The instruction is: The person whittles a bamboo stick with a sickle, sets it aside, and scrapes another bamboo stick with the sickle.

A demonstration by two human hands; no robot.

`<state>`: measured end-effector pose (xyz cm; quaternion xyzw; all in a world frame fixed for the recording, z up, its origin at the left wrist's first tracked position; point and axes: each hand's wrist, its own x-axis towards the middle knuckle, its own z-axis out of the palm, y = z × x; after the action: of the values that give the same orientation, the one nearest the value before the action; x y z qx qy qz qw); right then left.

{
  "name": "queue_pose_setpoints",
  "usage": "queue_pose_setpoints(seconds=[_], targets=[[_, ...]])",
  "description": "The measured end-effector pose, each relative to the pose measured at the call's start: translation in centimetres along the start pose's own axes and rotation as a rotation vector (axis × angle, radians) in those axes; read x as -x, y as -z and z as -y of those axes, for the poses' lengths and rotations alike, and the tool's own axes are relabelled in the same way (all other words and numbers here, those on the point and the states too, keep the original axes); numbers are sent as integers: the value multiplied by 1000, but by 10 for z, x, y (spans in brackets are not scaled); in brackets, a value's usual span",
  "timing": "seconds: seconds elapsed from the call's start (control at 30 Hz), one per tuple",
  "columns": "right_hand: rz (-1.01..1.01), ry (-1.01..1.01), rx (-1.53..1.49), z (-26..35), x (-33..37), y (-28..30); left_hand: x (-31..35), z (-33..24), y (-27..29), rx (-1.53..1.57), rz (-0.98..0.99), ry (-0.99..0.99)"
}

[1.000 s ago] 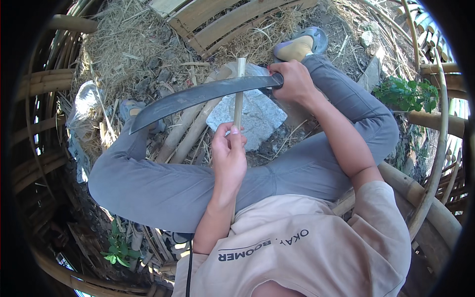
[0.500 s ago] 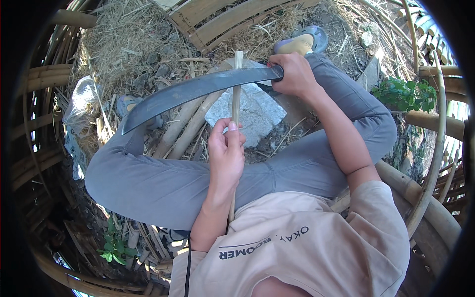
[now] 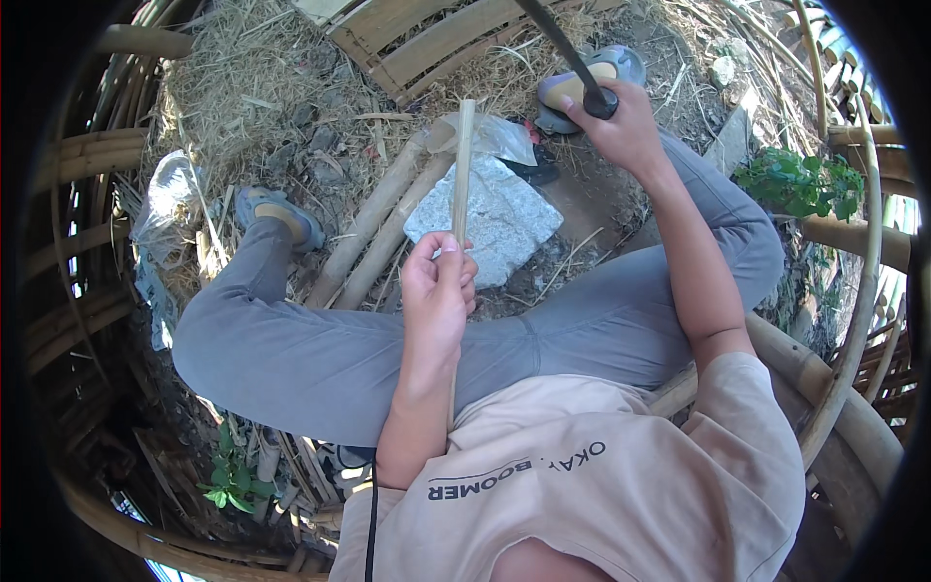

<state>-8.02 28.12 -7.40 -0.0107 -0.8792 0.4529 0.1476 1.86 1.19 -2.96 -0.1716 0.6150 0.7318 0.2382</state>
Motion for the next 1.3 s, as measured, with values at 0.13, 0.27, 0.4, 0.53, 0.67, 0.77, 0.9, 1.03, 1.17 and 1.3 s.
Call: queue_pose_setpoints(seconds=[0.13,0.27,0.4,0.53,0.67,0.77,0.9,1.03,1.17,1.3], targets=[[240,-9,68,20,26,-24,-3,-4,1,20,-36,-17],[363,153,159,34,40,-35,0,-3,-4,12,-17,3],[410,130,266,31,44,-40,0,10,-3,-105,-79,-78],[386,100,284,22,40,-44,3,24,-7,-317,-119,-221],[396,63,308,21,32,-42,6,21,-12,-388,-135,-242],[298,157,305,12,28,-42,4,21,-14,-372,-124,-254],[325,125,357,10,22,-40,4,18,-13,-305,-124,-208],[234,151,407,-1,10,-35,1,14,-8,-308,-135,-222],[183,183,499,-3,8,-28,3,14,-7,-274,-106,-235],[87,131,559,-12,-8,-8,8,9,-5,-257,-135,-265]])
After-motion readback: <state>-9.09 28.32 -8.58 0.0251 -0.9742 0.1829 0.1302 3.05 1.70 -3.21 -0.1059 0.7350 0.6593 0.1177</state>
